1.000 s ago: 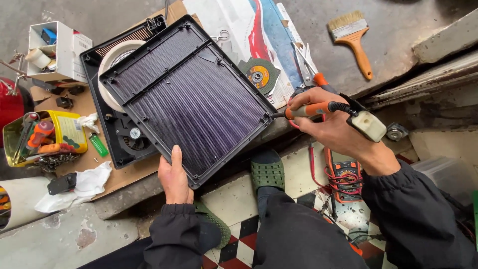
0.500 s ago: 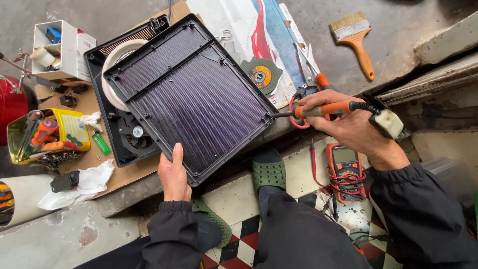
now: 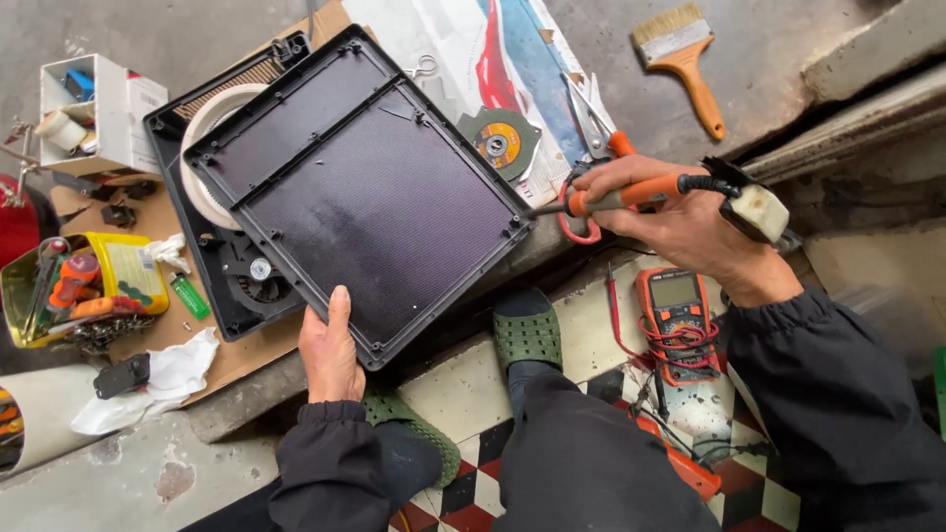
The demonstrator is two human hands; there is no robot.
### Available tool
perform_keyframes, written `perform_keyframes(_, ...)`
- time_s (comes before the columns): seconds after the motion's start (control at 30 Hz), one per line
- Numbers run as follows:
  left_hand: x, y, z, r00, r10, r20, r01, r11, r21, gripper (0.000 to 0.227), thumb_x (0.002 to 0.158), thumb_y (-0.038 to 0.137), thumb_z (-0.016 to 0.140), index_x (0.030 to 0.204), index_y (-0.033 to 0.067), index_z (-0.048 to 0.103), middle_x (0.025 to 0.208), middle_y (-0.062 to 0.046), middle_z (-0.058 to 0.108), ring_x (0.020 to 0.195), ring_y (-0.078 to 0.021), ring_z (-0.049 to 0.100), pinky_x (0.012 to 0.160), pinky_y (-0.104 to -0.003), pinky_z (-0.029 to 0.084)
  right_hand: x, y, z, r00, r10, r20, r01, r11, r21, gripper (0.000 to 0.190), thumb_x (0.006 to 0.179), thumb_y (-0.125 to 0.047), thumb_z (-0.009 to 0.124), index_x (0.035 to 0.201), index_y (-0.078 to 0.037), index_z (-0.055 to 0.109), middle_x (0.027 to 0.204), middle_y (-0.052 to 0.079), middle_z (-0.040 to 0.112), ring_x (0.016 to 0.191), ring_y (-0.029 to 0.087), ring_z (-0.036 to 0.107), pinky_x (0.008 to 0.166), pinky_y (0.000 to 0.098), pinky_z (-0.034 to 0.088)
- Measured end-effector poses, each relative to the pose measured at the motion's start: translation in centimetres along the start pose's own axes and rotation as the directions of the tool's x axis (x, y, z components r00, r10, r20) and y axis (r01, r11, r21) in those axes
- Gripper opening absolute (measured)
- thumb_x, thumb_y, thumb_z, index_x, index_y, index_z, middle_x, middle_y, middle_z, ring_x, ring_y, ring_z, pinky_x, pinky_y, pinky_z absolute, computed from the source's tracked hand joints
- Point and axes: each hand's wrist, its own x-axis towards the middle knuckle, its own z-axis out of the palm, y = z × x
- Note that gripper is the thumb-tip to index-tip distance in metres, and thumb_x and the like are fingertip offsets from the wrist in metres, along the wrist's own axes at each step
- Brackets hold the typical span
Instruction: Repairing a plastic electronics casing by soldering/melting joints and using a screwdriver.
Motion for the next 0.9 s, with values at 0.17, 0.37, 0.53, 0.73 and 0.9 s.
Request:
perform_keyframes(0.17,1.2,-0.5,-0.7,0.999,0.005,0.045,-0.006,1.0,0.026,0.039,0.11,0.022,0.078,0.142,0.0028,0.067,0.126,-0.02,0.078,0.111,-0.0273,0.079,0.088,-0.049,0.071,0.3,-1.7,0.1,0.999,0.008,-0.048,-0.007,1.0,0.017,0.018,0.099,0.009,0.078,0.113,-0.003,0.079,0.127,0.018,0.079,0.116,0.021,0.07,0.104,0.0383,0.061)
perform_keyframes(0.37,-0.8,2.5,0.5,0.995,-0.07,0.065,0.067,0.997,0.04,0.051,0.107,0.026,0.071,0.152,0.004,0.061,0.144,-0.014,0.072,0.128,-0.0242,0.072,0.107,-0.042,0.061,-1.7,-3.6,-0.4,0.979,0.157,-0.131,-0.162,0.986,-0.031,0.004,0.103,-0.005,0.076,0.103,-0.009,0.076,0.13,0.009,0.076,0.128,0.022,0.07,0.114,0.0378,0.062)
perform_keyframes(0.53,-1.8,3.9,1.4,0.987,-0.144,0.066,0.139,0.988,0.074,0.062,0.103,0.031,0.067,0.158,0.0069,0.057,0.157,-0.004,0.066,0.142,-0.0158,0.064,0.125,-0.031,0.051,-2.7,-3.1,0.1,0.929,0.355,-0.104,-0.362,0.931,-0.052,0.014,0.103,-0.02,0.071,0.113,-0.013,0.079,0.131,0.004,0.078,0.144,0.028,0.071,0.127,0.0441,0.059)
perform_keyframes(0.73,3.0,-2.1,-1.3,0.998,0.025,0.063,-0.025,1.0,0.007,0.044,0.108,0.023,0.082,0.142,0.0013,0.067,0.128,-0.022,0.078,0.113,-0.0298,0.079,0.086,-0.051,0.071,-2.1,-0.1,1.2,0.944,0.291,-0.157,-0.302,0.952,-0.055,0.026,0.094,-0.005,0.079,0.119,-0.01,0.085,0.099,0.019,0.081,0.094,0.023,0.079,0.085,0.0341,0.067)
perform_keyframes(0.9,2.3,-1.3,-0.7,1.0,0.008,0.026,-0.009,0.999,0.04,0.042,0.105,0.023,0.084,0.138,0.0011,0.068,0.124,-0.021,0.078,0.11,-0.0288,0.079,0.084,-0.05,0.071,-1.7,0.7,1.5,0.961,0.218,-0.169,-0.232,0.97,-0.068,0.027,0.094,-0.005,0.082,0.12,-0.009,0.083,0.098,0.021,0.08,0.096,0.025,0.079,0.093,0.0378,0.065)
